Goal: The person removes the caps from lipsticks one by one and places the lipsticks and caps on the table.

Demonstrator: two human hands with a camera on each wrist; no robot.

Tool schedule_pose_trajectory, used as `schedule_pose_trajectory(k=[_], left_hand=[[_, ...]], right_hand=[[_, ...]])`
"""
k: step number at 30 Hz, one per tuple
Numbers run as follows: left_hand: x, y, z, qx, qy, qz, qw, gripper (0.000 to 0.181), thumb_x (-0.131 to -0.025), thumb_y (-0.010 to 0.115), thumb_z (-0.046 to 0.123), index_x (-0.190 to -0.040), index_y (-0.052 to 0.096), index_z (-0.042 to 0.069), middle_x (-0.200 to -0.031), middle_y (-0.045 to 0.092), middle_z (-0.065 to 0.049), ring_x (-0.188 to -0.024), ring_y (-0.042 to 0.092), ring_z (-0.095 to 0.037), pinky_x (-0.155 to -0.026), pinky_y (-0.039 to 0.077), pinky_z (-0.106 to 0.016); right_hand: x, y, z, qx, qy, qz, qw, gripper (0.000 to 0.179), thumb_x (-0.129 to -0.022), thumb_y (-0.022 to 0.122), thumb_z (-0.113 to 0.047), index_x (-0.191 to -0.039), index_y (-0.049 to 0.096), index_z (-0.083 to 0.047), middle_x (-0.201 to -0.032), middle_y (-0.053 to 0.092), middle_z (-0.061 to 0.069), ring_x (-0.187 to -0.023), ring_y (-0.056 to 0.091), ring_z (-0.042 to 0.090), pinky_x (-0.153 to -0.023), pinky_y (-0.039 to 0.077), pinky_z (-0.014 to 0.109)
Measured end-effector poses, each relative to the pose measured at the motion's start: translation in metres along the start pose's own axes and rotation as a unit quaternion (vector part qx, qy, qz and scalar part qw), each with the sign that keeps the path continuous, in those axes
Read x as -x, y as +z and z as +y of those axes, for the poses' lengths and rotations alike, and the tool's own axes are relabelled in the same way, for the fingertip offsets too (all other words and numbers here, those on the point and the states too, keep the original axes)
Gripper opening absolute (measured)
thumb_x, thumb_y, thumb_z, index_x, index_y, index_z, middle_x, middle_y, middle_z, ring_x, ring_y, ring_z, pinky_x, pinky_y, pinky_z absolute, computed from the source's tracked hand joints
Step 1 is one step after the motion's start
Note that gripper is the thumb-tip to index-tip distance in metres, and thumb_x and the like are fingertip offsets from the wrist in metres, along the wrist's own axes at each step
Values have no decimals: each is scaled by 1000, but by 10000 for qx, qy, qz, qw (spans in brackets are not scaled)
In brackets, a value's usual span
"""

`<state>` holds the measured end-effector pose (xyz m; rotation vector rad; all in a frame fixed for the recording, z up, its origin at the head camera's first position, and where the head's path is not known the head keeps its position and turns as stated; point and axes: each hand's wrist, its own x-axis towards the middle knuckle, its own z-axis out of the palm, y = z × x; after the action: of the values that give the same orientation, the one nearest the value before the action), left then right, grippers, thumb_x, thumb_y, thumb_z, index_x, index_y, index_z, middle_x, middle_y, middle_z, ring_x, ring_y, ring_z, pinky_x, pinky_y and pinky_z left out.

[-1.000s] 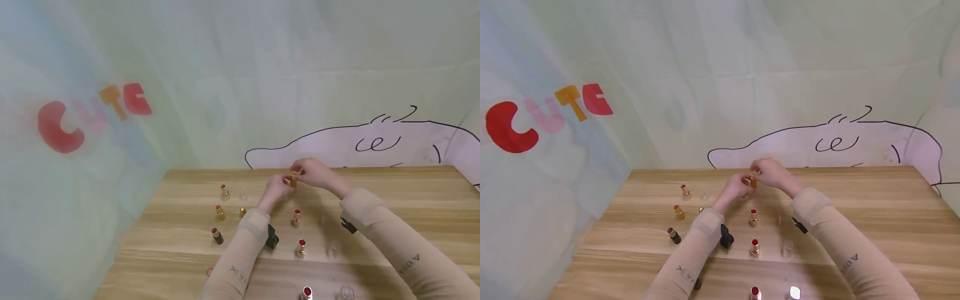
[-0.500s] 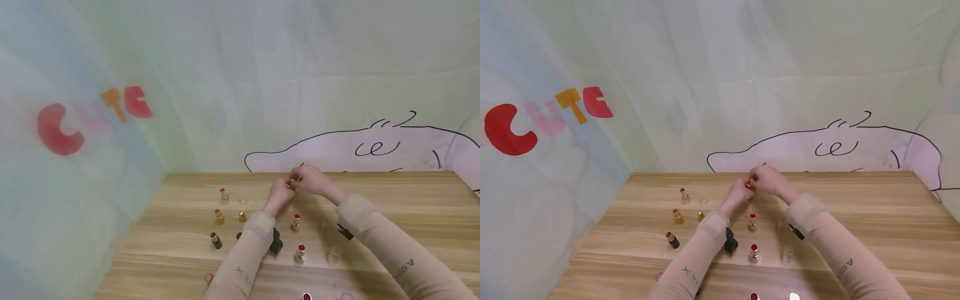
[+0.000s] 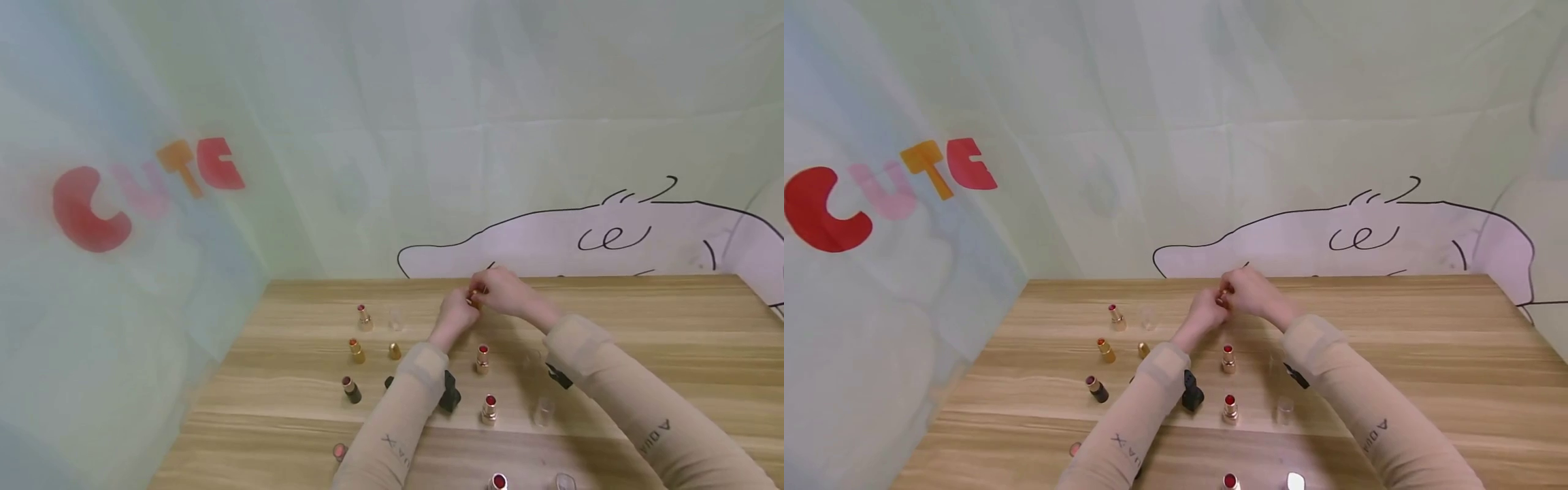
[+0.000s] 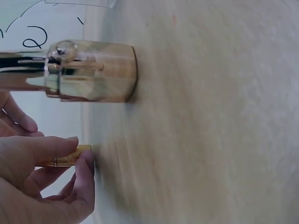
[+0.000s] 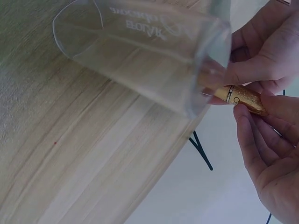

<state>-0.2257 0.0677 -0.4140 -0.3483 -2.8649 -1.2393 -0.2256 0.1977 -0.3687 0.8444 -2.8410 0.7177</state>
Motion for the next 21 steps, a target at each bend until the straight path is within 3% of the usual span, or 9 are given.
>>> schedule_pose_trajectory(k=[7,15,21], left_hand=[[-1,-4,3,248,-56,-147,9996,9,-74,66,-2,-81,68,2,-79,68,-9,-67,50,-10,-59,38,-16],[-5,-3,11,463,-303,-404,9977,27,-78,75,4,-104,72,4,-102,74,-9,-92,65,-17,-80,50,-23],[-12,-5,22,399,-208,-540,9975,22,-81,76,9,-102,72,5,-101,73,-9,-89,63,-17,-75,50,-24]], right_hand=[[3,-6,3,-25,113,81,9999,7,-84,65,-2,-88,70,-3,-82,71,7,-72,60,15,-67,51,33],[15,-14,17,-242,84,407,9988,12,-83,64,0,-93,70,1,-85,72,12,-71,58,15,-64,49,31],[23,-27,25,-464,218,439,9977,13,-86,63,0,-97,70,2,-90,72,15,-71,60,16,-62,49,28]])
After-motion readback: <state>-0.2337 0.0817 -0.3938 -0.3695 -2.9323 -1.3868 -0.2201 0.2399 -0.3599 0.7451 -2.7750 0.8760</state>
